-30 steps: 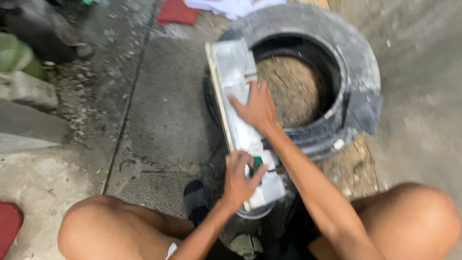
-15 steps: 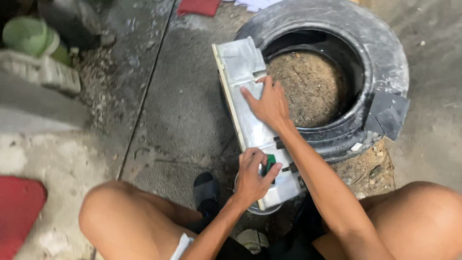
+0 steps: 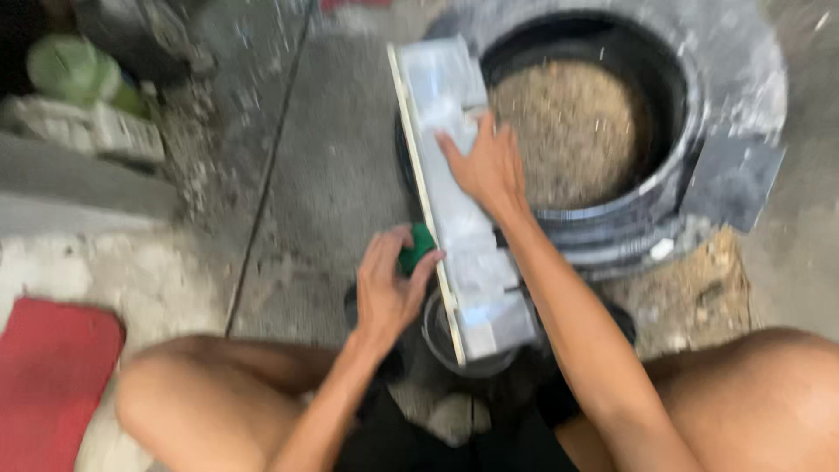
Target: The person scrubs a white plastic component with a green sponge, repeatedly dipping the sponge into a bucket of water. The person then switches to a black sponge and continues scrubbing the same plastic part.
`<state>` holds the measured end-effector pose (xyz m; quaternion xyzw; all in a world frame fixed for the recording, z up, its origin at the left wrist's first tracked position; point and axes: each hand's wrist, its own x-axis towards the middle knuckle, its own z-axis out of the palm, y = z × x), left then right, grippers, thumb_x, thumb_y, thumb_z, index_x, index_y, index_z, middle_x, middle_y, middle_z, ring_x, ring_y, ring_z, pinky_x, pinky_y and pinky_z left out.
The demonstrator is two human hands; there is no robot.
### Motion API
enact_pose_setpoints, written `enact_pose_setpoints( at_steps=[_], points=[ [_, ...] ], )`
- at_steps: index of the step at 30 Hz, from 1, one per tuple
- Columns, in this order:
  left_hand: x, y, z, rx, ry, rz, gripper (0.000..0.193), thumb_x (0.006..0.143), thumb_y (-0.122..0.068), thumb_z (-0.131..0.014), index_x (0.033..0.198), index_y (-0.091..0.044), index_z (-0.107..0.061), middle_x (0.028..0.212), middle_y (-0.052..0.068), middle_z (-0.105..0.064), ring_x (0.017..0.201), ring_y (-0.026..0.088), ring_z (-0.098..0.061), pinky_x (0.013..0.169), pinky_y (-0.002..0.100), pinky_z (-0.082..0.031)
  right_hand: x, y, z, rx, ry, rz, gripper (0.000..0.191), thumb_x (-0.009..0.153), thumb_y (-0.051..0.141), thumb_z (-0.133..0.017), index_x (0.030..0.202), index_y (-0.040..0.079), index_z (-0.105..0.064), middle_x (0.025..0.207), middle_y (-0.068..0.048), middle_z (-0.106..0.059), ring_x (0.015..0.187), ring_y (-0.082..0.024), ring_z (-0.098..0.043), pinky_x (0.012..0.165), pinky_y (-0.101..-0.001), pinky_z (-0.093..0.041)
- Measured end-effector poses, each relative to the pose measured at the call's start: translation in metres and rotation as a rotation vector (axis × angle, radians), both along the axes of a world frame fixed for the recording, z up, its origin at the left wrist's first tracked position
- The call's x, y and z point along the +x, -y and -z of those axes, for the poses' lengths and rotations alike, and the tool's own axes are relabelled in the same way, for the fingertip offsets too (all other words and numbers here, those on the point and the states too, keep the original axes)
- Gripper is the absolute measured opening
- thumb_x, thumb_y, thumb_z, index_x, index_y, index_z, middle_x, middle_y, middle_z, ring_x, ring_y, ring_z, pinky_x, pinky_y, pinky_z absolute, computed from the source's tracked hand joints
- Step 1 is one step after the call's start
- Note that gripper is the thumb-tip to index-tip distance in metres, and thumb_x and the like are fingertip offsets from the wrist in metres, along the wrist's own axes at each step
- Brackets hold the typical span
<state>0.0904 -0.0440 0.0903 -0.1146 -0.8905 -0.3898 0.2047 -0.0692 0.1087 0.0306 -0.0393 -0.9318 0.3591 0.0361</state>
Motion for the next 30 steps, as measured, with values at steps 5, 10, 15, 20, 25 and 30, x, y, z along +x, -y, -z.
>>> enact_pose_setpoints(
  at_steps=[5, 10, 15, 20, 25, 30],
  points=[
    [0.006, -0.003, 0.010, -0.145, 0.035, 0.028, 0.039, 0.079, -0.018, -0.090, 0.097, 0.002, -0.061, 0.100, 0.019, -0.069, 0.086, 0.038, -0.064, 0.080, 0.044, -0.054, 0.004, 0.005, -0.002, 0.005, -0.032, 0.019, 0.070, 0.091, 0.061, -0.068, 0.130, 0.006, -0.052, 0.117, -0.032, -0.056, 0.110, -0.050, -0.055, 0.092, -0.0566, -0.045],
    [0.028, -0.003, 0.012, -0.180, 0.053, 0.012, 0.036, 0.082, -0.009, -0.084, 0.107, 0.004, -0.061, 0.118, 0.023, -0.070, 0.096, 0.038, -0.065, 0.084, 0.043, -0.055, 0.010, 0.006, -0.004, -0.025, 0.030, -0.017, 0.067, 0.093, 0.060, -0.066, 0.129, 0.005, -0.052, 0.117, -0.029, -0.057, 0.111, -0.047, -0.056, 0.094, -0.0545, -0.046],
    [0.033, -0.001, 0.020, -0.142, 0.096, -0.009, 0.039, 0.084, -0.010, -0.085, 0.112, 0.003, -0.062, 0.122, 0.023, -0.071, 0.095, 0.034, -0.066, 0.083, 0.041, -0.055, 0.012, 0.004, -0.010, -0.034, 0.062, -0.011, 0.065, 0.092, 0.059, -0.066, 0.129, 0.007, -0.053, 0.117, -0.028, -0.056, 0.111, -0.045, -0.055, 0.093, -0.0547, -0.045],
    [0.035, -0.003, 0.020, -0.196, 0.093, 0.037, 0.045, 0.084, -0.005, -0.082, 0.122, 0.009, -0.063, 0.125, 0.027, -0.068, 0.101, 0.035, -0.065, 0.088, 0.042, -0.056, 0.014, 0.003, -0.012, -0.016, 0.050, -0.027, 0.064, 0.094, 0.059, -0.065, 0.130, 0.007, -0.052, 0.117, -0.028, -0.055, 0.111, -0.045, -0.055, 0.091, -0.0547, -0.046],
    [0.011, 0.010, 0.028, -0.275, 0.053, 0.067, 0.046, 0.077, 0.014, -0.069, 0.122, 0.007, -0.067, 0.129, 0.025, -0.068, 0.116, 0.037, -0.064, 0.095, 0.044, -0.058, 0.020, 0.009, -0.010, 0.009, 0.025, -0.042, 0.062, 0.096, 0.057, -0.066, 0.129, 0.006, -0.051, 0.116, -0.028, -0.054, 0.109, -0.045, -0.055, 0.090, -0.0544, -0.046],
    [-0.001, 0.013, 0.039, -0.164, 0.067, 0.041, 0.048, 0.080, 0.019, -0.065, 0.126, 0.006, -0.067, 0.131, 0.023, -0.069, 0.121, 0.036, -0.063, 0.091, 0.041, -0.062, 0.021, 0.012, -0.013, 0.000, -0.007, -0.037, 0.062, 0.095, 0.056, -0.070, 0.125, 0.005, -0.051, 0.116, -0.027, -0.054, 0.111, -0.045, -0.055, 0.090, -0.0539, -0.046]
  ],
)
